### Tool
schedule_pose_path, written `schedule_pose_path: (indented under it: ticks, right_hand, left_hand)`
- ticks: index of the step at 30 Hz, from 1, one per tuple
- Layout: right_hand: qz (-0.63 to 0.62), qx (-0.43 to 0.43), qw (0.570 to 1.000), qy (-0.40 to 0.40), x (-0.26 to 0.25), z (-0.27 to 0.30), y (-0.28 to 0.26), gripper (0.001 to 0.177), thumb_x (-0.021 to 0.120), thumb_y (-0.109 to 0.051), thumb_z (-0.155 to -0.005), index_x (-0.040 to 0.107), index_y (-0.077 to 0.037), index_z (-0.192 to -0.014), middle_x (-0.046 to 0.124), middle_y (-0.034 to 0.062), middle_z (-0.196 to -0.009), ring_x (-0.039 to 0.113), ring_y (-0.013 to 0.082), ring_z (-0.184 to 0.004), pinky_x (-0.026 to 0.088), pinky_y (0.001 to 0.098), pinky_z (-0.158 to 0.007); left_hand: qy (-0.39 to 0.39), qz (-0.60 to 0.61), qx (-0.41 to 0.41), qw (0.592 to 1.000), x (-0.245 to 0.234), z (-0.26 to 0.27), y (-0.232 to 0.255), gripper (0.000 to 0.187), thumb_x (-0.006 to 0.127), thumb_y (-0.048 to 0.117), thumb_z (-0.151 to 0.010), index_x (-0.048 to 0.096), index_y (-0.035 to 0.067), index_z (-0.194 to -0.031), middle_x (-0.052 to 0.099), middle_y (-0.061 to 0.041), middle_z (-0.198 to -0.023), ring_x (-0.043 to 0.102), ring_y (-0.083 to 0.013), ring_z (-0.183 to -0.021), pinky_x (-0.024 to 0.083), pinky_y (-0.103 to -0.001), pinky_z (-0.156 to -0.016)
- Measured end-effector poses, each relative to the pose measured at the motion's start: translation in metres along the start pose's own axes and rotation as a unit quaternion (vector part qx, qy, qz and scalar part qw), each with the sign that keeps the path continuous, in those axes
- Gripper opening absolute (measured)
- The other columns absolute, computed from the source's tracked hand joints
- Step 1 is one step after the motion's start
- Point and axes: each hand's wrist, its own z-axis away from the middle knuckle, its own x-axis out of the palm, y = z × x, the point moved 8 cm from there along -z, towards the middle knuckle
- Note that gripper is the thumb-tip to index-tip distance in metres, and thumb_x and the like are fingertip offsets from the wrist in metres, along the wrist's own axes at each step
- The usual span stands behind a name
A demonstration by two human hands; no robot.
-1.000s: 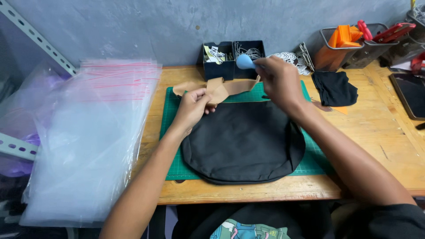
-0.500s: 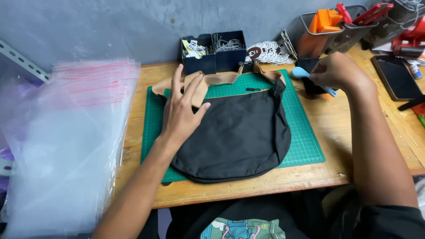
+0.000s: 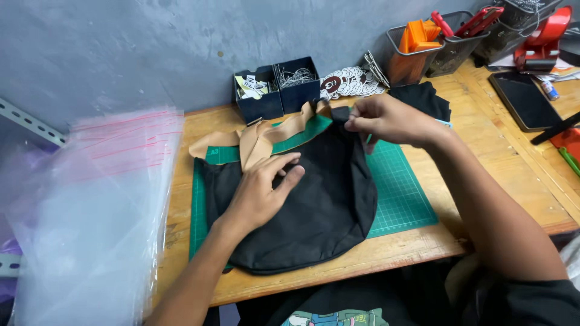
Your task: The person uses a light blue brush to clean the surface of a black shoulder bag. They then attach a cartoon bear keychain to the bag's strap and fold the strap neatly.
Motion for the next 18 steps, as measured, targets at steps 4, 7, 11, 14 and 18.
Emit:
schedule_pose_path:
  ticks: [4, 7, 11, 14, 18]
  right_hand:
    - [-0.163, -0.14, 0.976, -0.044, 0.063, 0.02, -0.046, 0.013, 0.074, -0.009, -0.11, 0.075, 0.002, -0.118, 0.079, 0.01, -0.094, 0.079, 0.0184, -0.087, 0.075, 0.0406, -0.082]
    - [-0.198, -0.229, 0.94, -0.16, 0.099, 0.053, -0.087, 0.034, 0.064, -0.019, -0.115, 0.07, -0.002, -0.144, 0.082, 0.0166, -0.142, 0.073, 0.0233, -0.135, 0.065, 0.0475, -0.114]
    - [-0.183, -0.181, 0.963, -0.083, 0.067, 0.019, -0.048, 0.032, 0.061, -0.024, -0.118, 0.077, 0.004, -0.123, 0.086, 0.02, -0.116, 0.083, 0.0278, -0.107, 0.072, 0.0451, -0.092]
    - [-0.061, -0.094, 0.994, -0.002, 0.041, -0.012, -0.002, 0.05, 0.058, -0.037, -0.121, 0.084, 0.003, -0.106, 0.087, 0.0215, -0.093, 0.087, 0.0297, -0.081, 0.074, 0.0421, -0.075]
    - [-0.12, 0.032, 0.992, 0.008, 0.046, -0.006, 0.002, 0.088, 0.045, -0.071, -0.113, 0.07, 0.006, -0.148, 0.081, 0.0276, -0.123, 0.083, 0.0337, -0.109, 0.07, 0.0521, -0.096]
  left_hand:
    - [-0.117, 0.129, -0.102, 0.979, 0.005, 0.002, 0.045, 0.114, 0.046, 0.078, -0.108, 0.025, -0.008, -0.179, 0.046, -0.042, -0.171, 0.061, -0.0508, -0.149, 0.056, -0.059, -0.114]
    - [0.029, 0.254, -0.162, 0.953, -0.001, 0.001, 0.023, 0.09, 0.088, 0.04, -0.097, 0.05, -0.009, -0.164, 0.068, -0.029, -0.144, 0.074, -0.0365, -0.134, 0.058, -0.049, -0.117]
    - [0.129, 0.351, -0.293, 0.88, -0.024, 0.013, -0.01, 0.048, 0.075, 0.036, -0.1, 0.076, 0.007, -0.138, 0.078, -0.018, -0.119, 0.075, -0.0295, -0.106, 0.063, -0.047, -0.094]
    - [0.184, 0.57, -0.295, 0.745, -0.033, 0.026, -0.02, 0.044, 0.071, 0.026, -0.099, 0.078, 0.006, -0.137, 0.081, -0.025, -0.121, 0.081, -0.0375, -0.102, 0.068, -0.051, -0.092]
    - [0.197, 0.749, -0.289, 0.562, -0.067, 0.026, 0.014, 0.046, 0.065, 0.024, -0.098, 0.079, 0.001, -0.135, 0.079, -0.034, -0.135, 0.082, -0.0462, -0.112, 0.065, -0.062, -0.104]
